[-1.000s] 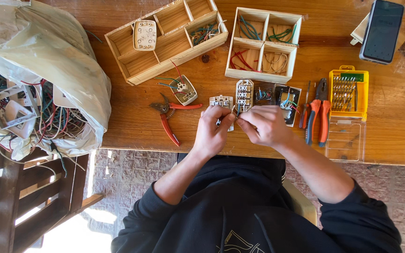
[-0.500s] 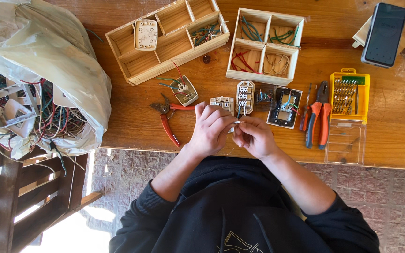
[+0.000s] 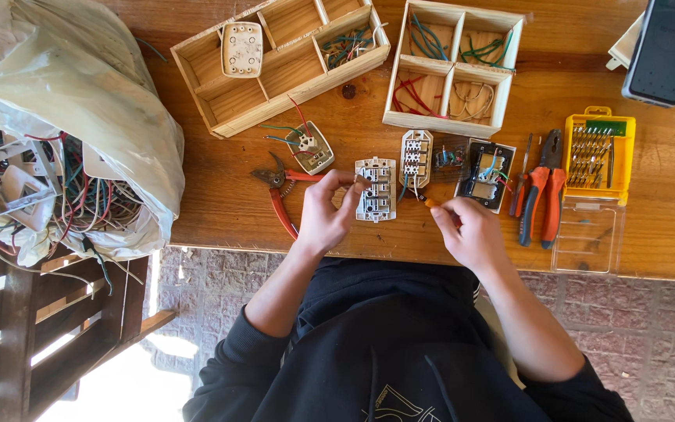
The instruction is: The person assembles electrical components on a wooden workbench. They use a screwdriver to tighten screws on small white plastic boxes and connect wires to terminals. The person handles multiple components, organizing them into wooden trays.
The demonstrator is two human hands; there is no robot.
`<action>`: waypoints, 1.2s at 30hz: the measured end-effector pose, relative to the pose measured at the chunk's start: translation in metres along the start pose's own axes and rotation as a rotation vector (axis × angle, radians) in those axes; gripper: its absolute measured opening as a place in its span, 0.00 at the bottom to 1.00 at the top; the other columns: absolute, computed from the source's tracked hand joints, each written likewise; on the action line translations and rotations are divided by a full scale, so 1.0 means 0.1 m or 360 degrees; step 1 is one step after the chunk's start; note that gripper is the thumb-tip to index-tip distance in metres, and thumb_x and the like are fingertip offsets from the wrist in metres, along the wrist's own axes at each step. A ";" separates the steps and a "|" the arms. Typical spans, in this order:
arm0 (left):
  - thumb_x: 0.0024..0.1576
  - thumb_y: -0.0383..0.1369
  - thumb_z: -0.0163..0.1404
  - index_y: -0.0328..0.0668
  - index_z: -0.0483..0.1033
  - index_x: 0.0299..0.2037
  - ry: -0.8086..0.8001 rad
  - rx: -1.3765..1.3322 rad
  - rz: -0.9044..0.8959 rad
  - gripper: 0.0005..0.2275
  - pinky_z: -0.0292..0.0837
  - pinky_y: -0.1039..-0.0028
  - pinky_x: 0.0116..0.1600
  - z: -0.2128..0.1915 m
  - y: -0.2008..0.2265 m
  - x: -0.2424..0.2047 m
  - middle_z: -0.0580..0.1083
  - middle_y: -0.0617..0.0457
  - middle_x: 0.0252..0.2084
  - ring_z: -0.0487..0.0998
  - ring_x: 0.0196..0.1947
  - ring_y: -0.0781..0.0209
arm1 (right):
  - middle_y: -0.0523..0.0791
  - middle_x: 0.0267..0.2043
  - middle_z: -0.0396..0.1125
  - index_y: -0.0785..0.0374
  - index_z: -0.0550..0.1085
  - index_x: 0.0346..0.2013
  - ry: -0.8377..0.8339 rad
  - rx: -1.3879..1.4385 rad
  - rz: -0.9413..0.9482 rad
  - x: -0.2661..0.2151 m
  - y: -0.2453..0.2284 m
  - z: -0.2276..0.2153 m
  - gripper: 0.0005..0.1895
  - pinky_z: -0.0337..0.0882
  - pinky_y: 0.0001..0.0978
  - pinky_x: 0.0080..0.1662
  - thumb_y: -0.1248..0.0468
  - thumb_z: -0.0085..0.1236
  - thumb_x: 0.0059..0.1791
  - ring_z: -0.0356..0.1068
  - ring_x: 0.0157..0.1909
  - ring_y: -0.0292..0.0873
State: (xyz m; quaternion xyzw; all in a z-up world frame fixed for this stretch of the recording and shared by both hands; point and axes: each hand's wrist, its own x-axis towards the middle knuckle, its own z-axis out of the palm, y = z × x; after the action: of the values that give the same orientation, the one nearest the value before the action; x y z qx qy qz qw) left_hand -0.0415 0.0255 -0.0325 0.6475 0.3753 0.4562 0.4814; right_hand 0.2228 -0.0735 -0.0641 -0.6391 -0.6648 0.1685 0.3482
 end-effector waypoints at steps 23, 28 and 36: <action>0.66 0.26 0.41 0.42 0.74 0.41 0.0121 0.0175 0.0465 0.07 0.68 0.64 0.55 0.52 -0.78 -0.10 0.81 0.55 0.39 0.78 0.44 0.50 | 0.52 0.33 0.74 0.62 0.78 0.42 -0.0170 0.0037 0.0225 -0.17 0.02 0.03 0.09 0.77 0.44 0.33 0.61 0.62 0.51 0.76 0.35 0.59; 0.67 0.28 0.41 0.40 0.72 0.40 0.0115 0.0106 0.0586 0.07 0.68 0.63 0.53 0.54 -0.70 -0.07 0.81 0.52 0.39 0.78 0.41 0.48 | 0.53 0.33 0.74 0.63 0.78 0.43 -0.0235 0.0060 0.0163 -0.09 0.06 0.17 0.09 0.77 0.46 0.34 0.60 0.62 0.52 0.76 0.35 0.59; 0.66 0.27 0.42 0.40 0.71 0.40 0.0099 0.0157 0.0665 0.05 0.69 0.62 0.51 0.55 -0.70 -0.05 0.81 0.52 0.39 0.79 0.40 0.48 | 0.53 0.32 0.74 0.64 0.78 0.44 -0.0298 -0.0012 0.0128 0.00 -0.03 0.13 0.11 0.77 0.46 0.34 0.58 0.58 0.56 0.77 0.34 0.58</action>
State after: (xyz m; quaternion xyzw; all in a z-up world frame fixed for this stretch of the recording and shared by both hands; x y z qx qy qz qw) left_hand 0.0060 0.0232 -0.1084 0.7197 0.2695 0.5469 0.3322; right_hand 0.2117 -0.0705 -0.0713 -0.6481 -0.6688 0.2388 0.2752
